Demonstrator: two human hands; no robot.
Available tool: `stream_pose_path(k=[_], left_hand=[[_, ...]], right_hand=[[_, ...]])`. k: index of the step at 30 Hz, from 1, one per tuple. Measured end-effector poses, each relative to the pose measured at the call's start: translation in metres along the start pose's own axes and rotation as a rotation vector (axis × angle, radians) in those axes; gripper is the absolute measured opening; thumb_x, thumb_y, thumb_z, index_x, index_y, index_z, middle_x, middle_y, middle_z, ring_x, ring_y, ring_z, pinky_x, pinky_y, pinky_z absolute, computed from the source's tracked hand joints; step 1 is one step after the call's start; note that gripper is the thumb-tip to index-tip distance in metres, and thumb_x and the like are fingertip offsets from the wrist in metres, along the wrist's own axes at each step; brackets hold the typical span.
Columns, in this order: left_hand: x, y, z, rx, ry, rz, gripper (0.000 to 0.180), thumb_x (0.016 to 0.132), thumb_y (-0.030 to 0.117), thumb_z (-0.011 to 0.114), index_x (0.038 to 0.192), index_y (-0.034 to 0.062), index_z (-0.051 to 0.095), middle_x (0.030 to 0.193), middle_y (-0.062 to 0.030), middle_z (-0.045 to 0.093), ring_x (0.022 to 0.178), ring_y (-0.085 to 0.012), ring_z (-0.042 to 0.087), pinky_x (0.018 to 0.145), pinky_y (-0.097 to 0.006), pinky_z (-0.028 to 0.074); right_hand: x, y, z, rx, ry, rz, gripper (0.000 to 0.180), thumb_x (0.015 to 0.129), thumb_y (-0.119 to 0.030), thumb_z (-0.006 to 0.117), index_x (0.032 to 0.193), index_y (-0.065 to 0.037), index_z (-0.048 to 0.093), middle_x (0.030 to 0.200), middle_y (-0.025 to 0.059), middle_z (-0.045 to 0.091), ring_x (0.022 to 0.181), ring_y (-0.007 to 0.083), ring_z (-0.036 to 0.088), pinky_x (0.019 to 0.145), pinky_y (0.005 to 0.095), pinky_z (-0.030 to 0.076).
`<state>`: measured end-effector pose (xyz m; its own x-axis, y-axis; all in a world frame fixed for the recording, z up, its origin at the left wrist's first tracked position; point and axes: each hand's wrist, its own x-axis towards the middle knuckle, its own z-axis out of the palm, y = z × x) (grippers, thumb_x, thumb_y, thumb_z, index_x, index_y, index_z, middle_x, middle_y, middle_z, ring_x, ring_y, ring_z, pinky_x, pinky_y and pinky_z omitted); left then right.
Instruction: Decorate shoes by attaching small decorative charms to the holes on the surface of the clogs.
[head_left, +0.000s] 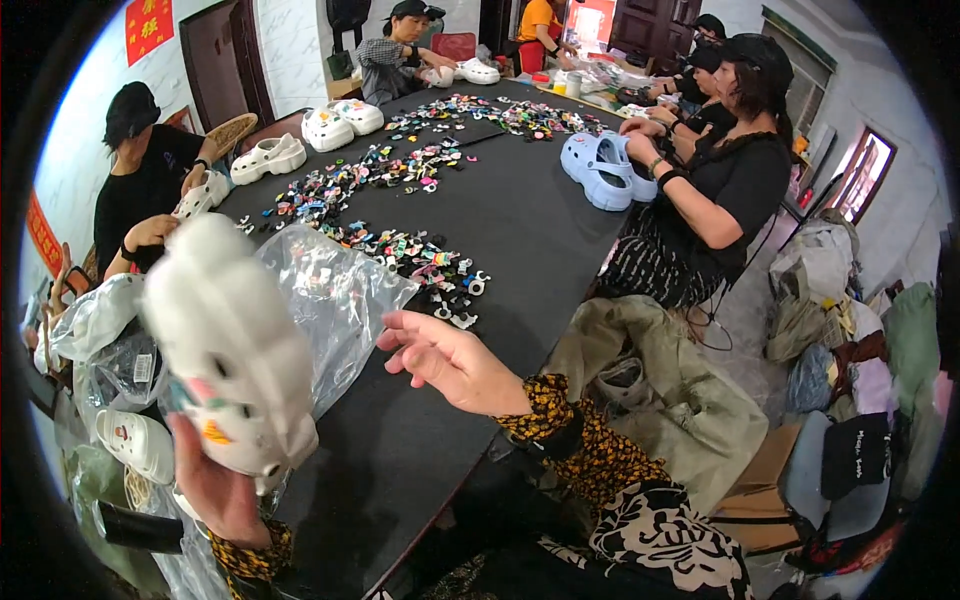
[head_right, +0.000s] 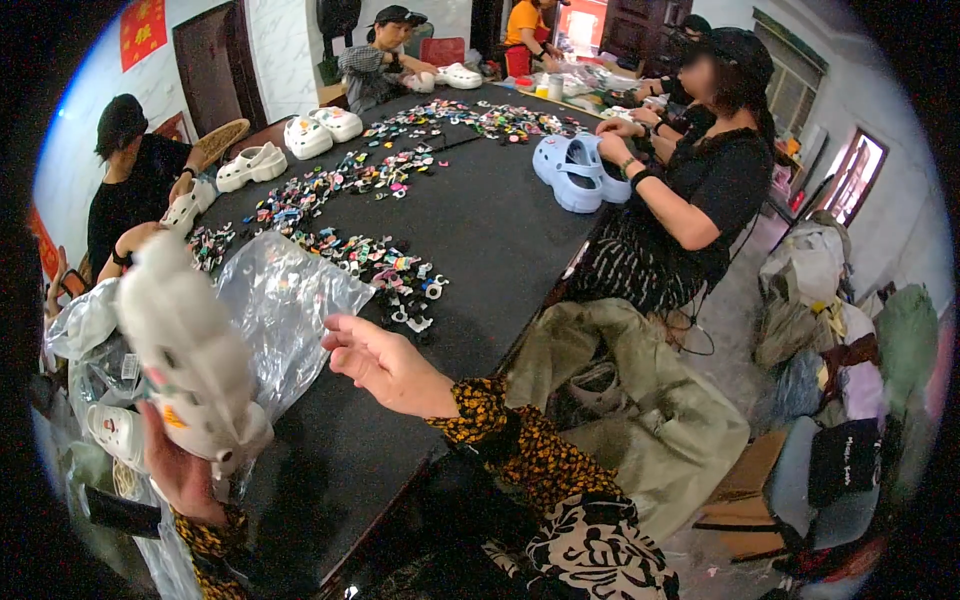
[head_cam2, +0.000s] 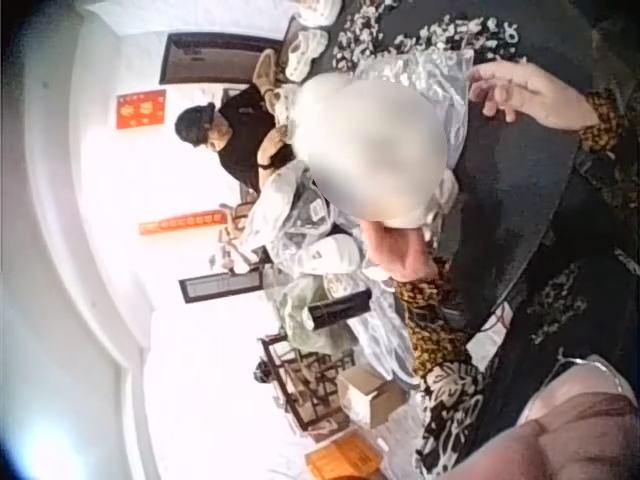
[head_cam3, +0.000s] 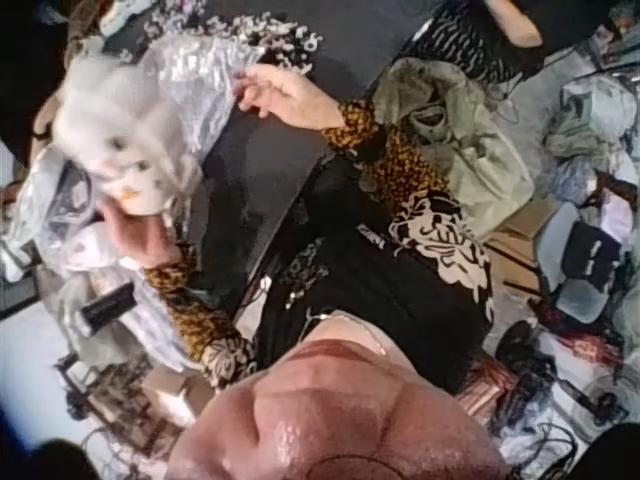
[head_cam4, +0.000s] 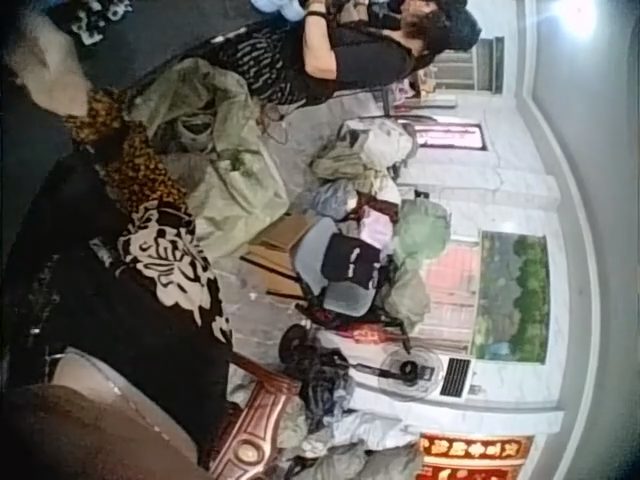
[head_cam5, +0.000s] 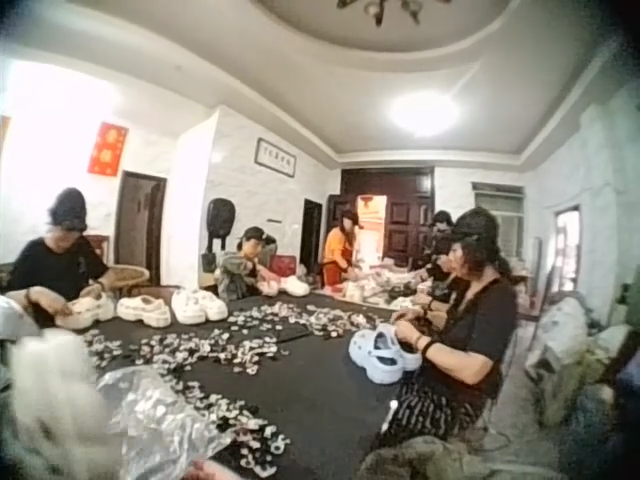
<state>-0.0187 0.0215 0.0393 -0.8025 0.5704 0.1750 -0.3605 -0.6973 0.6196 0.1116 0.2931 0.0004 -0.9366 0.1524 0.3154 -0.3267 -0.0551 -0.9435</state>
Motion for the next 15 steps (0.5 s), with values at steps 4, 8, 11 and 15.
stream_pose_path(k=[4,8,11,15], left_hand=[[0.005,0.014,-0.002,-0.189,-0.096,-0.068,0.054,0.094,0.036,0.050,0.134,0.0033,0.038,0.134,-0.0165,0.044,0.122,-0.0314,0.045,0.104,-0.052,0.034],[0.005,0.004,0.005,-0.164,-0.072,-0.036,0.053,0.094,0.036,0.050,0.134,0.0033,0.038,0.134,-0.0168,0.045,0.121,-0.0316,0.045,0.103,-0.052,0.034],[0.005,0.008,0.000,-0.149,-0.044,-0.009,0.053,0.094,0.037,0.049,0.134,0.0033,0.039,0.134,-0.0170,0.045,0.121,-0.0318,0.046,0.103,-0.053,0.035],[0.004,0.006,-0.001,-0.139,-0.011,0.019,0.053,0.093,0.037,0.049,0.134,0.0034,0.039,0.134,-0.0173,0.045,0.120,-0.0320,0.046,0.102,-0.053,0.035]], right_hand=[[-0.002,0.011,0.006,-0.086,0.003,-0.026,0.050,0.096,-0.030,0.049,0.133,0.001,0.038,0.115,0.0087,0.055,0.096,0.0114,0.056,0.080,0.0259,0.046],[-0.004,0.009,0.011,-0.086,-0.019,-0.016,0.052,0.095,-0.032,0.050,0.129,0.006,0.041,0.117,0.0156,0.056,0.111,0.0173,0.052,0.093,0.0293,0.043],[-0.003,0.007,0.018,-0.119,-0.039,0.008,0.050,0.095,-0.032,0.051,0.127,0.006,0.043,0.114,0.0138,0.057,0.109,0.0158,0.053,0.093,0.0290,0.043],[0.000,0.017,0.026,-0.148,-0.060,-0.017,0.047,0.095,-0.030,0.051,0.125,0.005,0.044,0.110,0.0117,0.058,0.106,0.0140,0.054,0.091,0.0281,0.044]])
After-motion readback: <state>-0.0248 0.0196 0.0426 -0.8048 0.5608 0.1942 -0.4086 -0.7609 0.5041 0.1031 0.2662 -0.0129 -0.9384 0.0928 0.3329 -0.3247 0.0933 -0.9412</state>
